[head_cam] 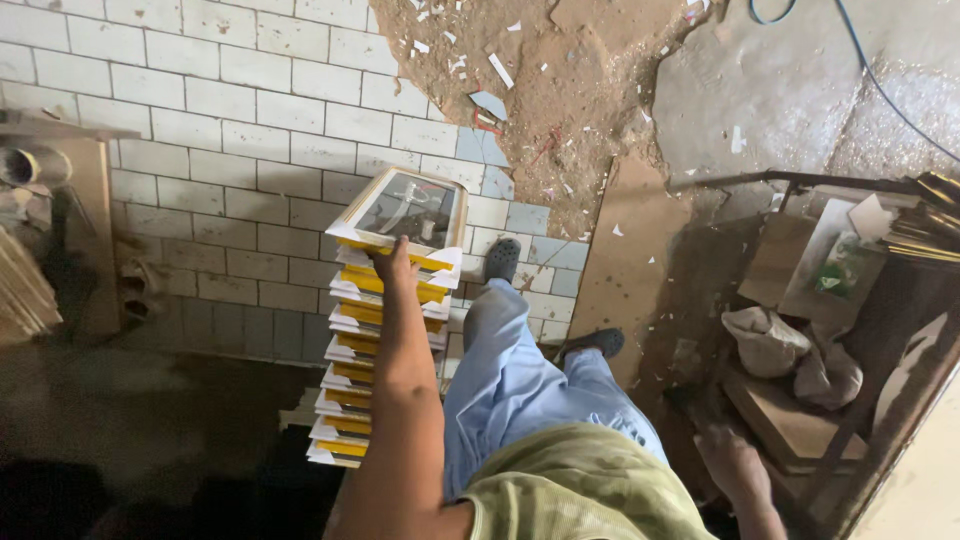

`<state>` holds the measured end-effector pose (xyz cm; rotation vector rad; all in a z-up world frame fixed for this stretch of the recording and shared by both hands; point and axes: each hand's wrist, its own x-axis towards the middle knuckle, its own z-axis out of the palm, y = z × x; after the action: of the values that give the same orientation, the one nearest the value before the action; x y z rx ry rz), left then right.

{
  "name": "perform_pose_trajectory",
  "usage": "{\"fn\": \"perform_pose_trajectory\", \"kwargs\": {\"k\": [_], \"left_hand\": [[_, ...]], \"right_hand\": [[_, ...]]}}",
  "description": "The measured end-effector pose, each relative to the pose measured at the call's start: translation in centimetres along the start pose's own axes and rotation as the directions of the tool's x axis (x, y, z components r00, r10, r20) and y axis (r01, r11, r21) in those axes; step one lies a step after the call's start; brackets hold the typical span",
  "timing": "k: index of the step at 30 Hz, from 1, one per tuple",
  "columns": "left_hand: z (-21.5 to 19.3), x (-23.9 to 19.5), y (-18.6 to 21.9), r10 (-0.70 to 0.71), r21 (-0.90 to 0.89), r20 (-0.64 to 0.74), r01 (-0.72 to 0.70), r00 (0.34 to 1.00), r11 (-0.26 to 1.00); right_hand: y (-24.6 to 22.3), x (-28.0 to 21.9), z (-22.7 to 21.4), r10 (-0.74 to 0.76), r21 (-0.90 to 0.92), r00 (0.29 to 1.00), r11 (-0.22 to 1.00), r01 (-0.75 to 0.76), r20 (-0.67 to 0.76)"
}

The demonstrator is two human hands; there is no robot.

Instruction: The person assembles picture frames by applying yellow tape to the edges of a cardboard backing, cutting the tape with a utility knife, and attaching white corner pieces. The person repeats this process for multiple frames in a workshop setting.

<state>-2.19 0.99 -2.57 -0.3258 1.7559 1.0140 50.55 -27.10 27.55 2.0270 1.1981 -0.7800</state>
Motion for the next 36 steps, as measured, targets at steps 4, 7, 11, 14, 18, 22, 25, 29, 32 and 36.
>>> {"fn": "perform_pose_trajectory", "kwargs": {"k": [4,7,11,14,18,22,25,29,32,36], "left_hand": [[0.8,2.2,0.1,-0.056,0.050,0.011,0.055,0.998,0.997],[1.3,3.3,-0.3,-0.121,0.187,-0.072,0.133,0.990,0.973],[1.9,4.0,-0.6,-0.105,0.131,-0.034,0.109,0.994,0.985],[2.0,4.2,-0.6,-0.122,0.087,-0.025,0.124,0.992,0.988],[2.4,3.8,-0.4,-0.124,-0.007,-0.009,0.124,0.992,0.992],[2.6,2.3,0.2,-0.137,0.064,-0.109,0.144,0.985,0.988],[2.1,0.1,1.1,-0.078,0.193,-0.196,0.117,0.978,0.974],[0.4,-5.0,1.7,0.368,0.638,-0.125,-0.209,0.922,0.741],[-0.1,-9.8,1.9,0.102,0.300,0.066,-0.117,0.993,0.947],[0.0,-16.3,0.9,0.049,0.479,0.227,-0.155,0.973,0.864]], "right_hand": [[2.3,-4.4,3.1,0.337,0.131,0.923,0.922,-0.363,0.184],[2.3,-6.4,5.1,0.471,0.050,0.821,0.858,-0.512,0.322],[1.9,-6.8,6.7,0.582,-0.062,0.718,0.791,-0.609,0.381],[1.8,-7.4,6.6,0.513,0.042,0.786,0.828,-0.559,0.346],[1.7,-7.3,4.5,0.393,0.191,0.876,0.871,-0.452,0.278],[1.6,-6.8,2.7,0.329,0.315,0.937,0.883,-0.349,0.115],[1.7,-7.0,2.5,0.305,0.343,0.952,0.897,-0.280,-0.021],[2.2,-6.8,4.0,0.305,0.499,0.947,0.808,-0.313,0.100],[2.3,-6.7,5.9,0.281,0.432,0.959,0.861,-0.269,0.038],[3.8,-6.1,9.0,0.221,0.515,0.975,0.838,-0.182,-0.015]]}}
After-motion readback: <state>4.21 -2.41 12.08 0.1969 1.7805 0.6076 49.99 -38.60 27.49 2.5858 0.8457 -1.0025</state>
